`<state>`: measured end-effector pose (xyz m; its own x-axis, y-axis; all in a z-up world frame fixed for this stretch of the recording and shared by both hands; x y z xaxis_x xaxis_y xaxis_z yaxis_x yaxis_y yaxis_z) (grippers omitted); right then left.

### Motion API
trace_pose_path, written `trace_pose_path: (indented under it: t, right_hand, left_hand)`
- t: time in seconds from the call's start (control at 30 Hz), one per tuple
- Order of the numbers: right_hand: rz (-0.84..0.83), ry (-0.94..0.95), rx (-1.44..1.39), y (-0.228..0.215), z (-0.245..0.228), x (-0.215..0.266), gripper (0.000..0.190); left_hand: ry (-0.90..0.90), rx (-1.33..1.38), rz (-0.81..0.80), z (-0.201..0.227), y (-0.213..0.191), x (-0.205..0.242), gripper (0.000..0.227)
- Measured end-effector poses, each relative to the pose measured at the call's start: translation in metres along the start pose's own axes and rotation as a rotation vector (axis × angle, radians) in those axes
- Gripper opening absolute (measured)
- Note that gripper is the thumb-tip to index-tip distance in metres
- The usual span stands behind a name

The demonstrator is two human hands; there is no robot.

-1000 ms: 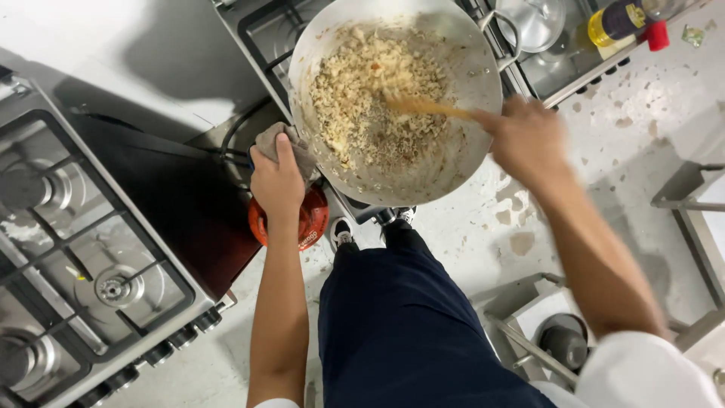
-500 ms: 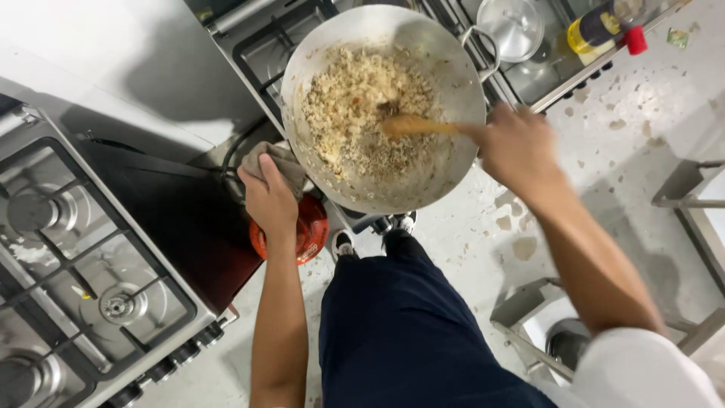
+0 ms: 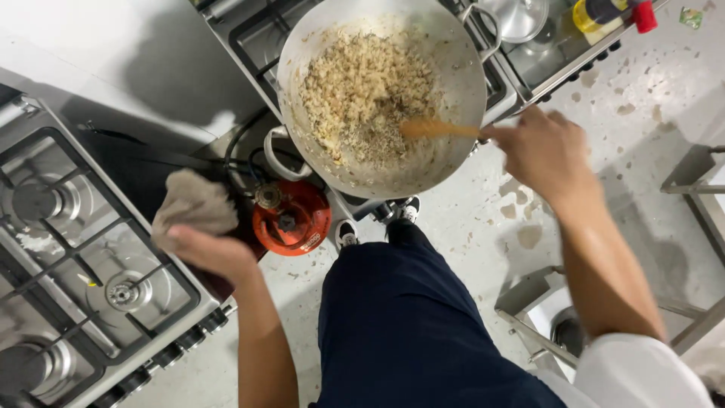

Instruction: Stirring and seasoning rice in a large pot on a gas stove in a kitchen.

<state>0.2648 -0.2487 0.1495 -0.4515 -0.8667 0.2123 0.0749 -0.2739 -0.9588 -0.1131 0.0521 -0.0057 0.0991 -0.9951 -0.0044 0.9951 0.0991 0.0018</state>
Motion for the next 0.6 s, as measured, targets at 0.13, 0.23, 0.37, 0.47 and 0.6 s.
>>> trace_pose_path:
  t: [0.13, 0.23, 0.37, 0.47, 0.6]
  right_hand:
    - [-0.139, -0.034, 0.046, 0.043, -0.011, -0.017, 0.043]
    - [0.027, -0.053, 0.07, 0.083, -0.02, -0.045, 0.038]
    - [0.07, -0.045, -0.052, -0.004, -0.038, -0.023, 0.045]
    - [-0.22, 0.015, -0.064, -0.018, -0.059, 0.005, 0.05]
    - [-0.065, -0.161, 0.062, 0.058, -0.057, -0.036, 0.055]
  left_hand:
    - [-0.125, 0.141, 0.015, -0.026, -0.051, 0.01, 0.067]
    - [-0.218, 0.08, 0.033, -0.05, -0.079, 0.041, 0.065]
    - [-0.297, 0.229, -0.048, -0.062, -0.097, 0.063, 0.06]
    - [-0.266, 0.19, -0.151, -0.055, -0.105, 0.081, 0.055]
    - [-0.272, 0.055, -0.149, -0.058, -0.106, 0.097, 0.052]
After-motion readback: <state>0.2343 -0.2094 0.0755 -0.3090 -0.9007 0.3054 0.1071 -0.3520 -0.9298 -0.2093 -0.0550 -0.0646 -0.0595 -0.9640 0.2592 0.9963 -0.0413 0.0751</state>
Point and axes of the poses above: each hand's wrist, its own x-axis away from the middle knuckle, its own y-axis out of the palm, z = x × y, the point moved 5 cm from there along -x, towards the middle knuckle, and after that the axes turned 14 degrees about -y, right-handed, at the moved point
